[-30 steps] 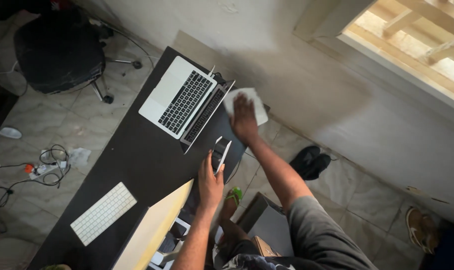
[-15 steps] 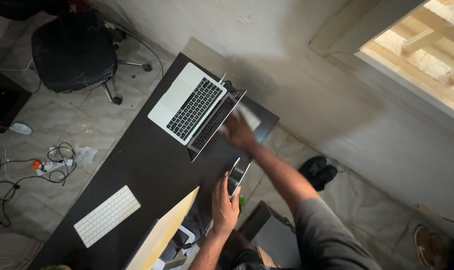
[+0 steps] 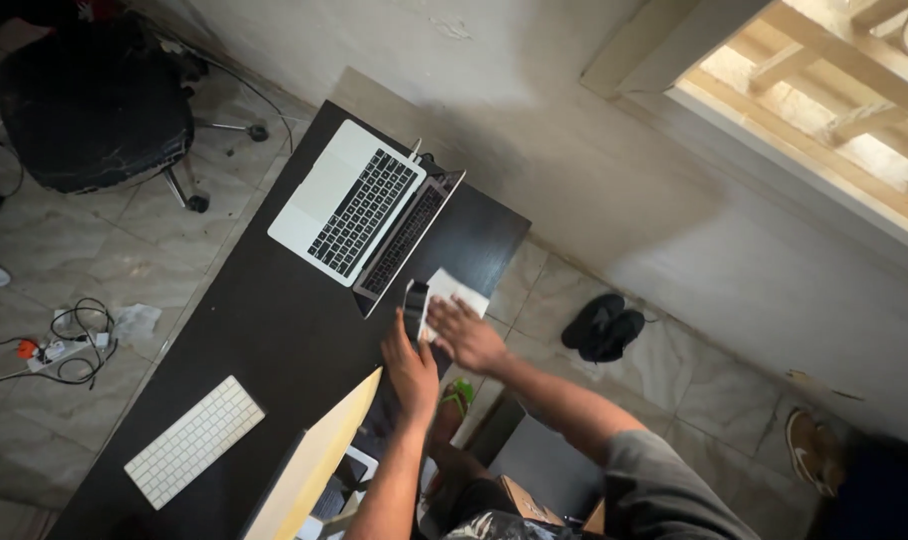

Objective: Clean the desk using a paper towel.

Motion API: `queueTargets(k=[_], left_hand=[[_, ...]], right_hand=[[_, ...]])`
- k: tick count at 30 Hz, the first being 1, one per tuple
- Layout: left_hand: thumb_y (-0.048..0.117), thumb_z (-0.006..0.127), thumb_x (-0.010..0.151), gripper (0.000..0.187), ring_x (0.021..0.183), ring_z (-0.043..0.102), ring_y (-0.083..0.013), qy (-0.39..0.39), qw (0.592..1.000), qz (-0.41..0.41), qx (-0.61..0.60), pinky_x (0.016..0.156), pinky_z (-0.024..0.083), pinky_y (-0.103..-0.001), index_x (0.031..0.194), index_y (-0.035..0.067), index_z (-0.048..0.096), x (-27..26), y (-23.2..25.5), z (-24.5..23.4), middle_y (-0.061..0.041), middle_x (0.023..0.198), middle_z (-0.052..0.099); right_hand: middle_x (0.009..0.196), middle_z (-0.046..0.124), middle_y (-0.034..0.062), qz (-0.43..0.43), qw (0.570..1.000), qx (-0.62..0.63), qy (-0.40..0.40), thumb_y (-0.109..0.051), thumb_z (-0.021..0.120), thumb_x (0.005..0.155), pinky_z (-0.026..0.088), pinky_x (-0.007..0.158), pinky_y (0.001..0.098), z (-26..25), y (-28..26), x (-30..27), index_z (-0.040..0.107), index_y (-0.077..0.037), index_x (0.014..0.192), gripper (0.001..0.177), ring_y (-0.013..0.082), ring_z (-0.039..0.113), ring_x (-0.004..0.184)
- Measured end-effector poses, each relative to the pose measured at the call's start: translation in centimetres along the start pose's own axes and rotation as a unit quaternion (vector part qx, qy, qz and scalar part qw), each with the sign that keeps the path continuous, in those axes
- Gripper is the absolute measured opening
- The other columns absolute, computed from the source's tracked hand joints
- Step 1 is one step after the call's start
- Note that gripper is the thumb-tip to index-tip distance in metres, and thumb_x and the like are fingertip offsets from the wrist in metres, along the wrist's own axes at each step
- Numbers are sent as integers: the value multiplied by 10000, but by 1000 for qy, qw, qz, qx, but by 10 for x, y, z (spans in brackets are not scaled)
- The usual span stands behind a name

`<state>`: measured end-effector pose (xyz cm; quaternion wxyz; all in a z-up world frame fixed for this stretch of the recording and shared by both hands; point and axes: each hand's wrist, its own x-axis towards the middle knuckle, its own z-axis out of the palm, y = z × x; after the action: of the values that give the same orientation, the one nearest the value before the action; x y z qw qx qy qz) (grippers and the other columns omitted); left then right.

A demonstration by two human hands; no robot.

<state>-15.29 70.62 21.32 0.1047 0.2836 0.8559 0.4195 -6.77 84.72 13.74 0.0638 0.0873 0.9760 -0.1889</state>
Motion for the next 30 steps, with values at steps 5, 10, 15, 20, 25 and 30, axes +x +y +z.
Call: queueTargets(k=[5, 10, 15, 20, 25, 30], left_hand=[[135, 645, 997, 565, 1262, 545, -471, 22, 999, 10, 28, 1084, 410, -540, 1513, 12, 450, 25, -8, 9, -244, 1404, 571], [92, 645, 979, 575, 1299, 531, -444, 29, 997, 42, 52, 1082, 403, -557, 1516, 2, 457, 41, -31, 35, -255, 1414, 574], [112, 661, 944, 619, 1399, 427, -467, 10, 996, 14, 91, 1158, 342, -551, 1504, -26, 437, 20, -10, 14, -264, 1503, 498], [101, 585, 1016, 563, 1508, 350, -473, 22, 996, 82, -2, 1243, 307, -522, 1532, -37, 407, -76, 12, -34, -279, 1577, 424], [99, 555, 1006, 413, 1254, 610, -353, -226, 967, -53, -104, 994, 521, -410, 1414, 35, 546, -187, -2, -126, -173, 1375, 595], [12, 543, 964, 304, 1184, 660, -323, -344, 935, -15, -80, 976, 539, -372, 1242, 51, 660, -268, -80, -226, -127, 1264, 680]], right_hand=[[1723, 259, 220, 30, 970, -166, 177, -243, 432, 1111, 130, 1334, 471, 5, 90, 30, 278, 60, 1625, 616, 353, 209, 1616], [1673, 267, 247, 214, 957, -29, 194, -258, 461, 1052, 145, 1289, 496, -42, 96, 59, 323, 57, 1578, 629, 375, 206, 1576], [1668, 261, 284, 336, 896, -45, 286, -247, 486, 1059, 142, 1295, 519, -21, 44, 59, 321, 96, 1562, 632, 397, 192, 1578], [1666, 236, 308, 351, 886, 8, 302, -241, 517, 1031, 134, 1278, 536, 8, -26, 20, 309, 111, 1560, 669, 441, 166, 1568], [1652, 210, 300, 243, 959, -17, 147, -339, 523, 992, 126, 1264, 545, 41, -124, -41, 294, 98, 1549, 744, 427, 161, 1558], [1654, 223, 282, 204, 970, -25, 132, -419, 504, 1012, 132, 1272, 518, 18, -81, -37, 285, 88, 1566, 783, 414, 185, 1557]])
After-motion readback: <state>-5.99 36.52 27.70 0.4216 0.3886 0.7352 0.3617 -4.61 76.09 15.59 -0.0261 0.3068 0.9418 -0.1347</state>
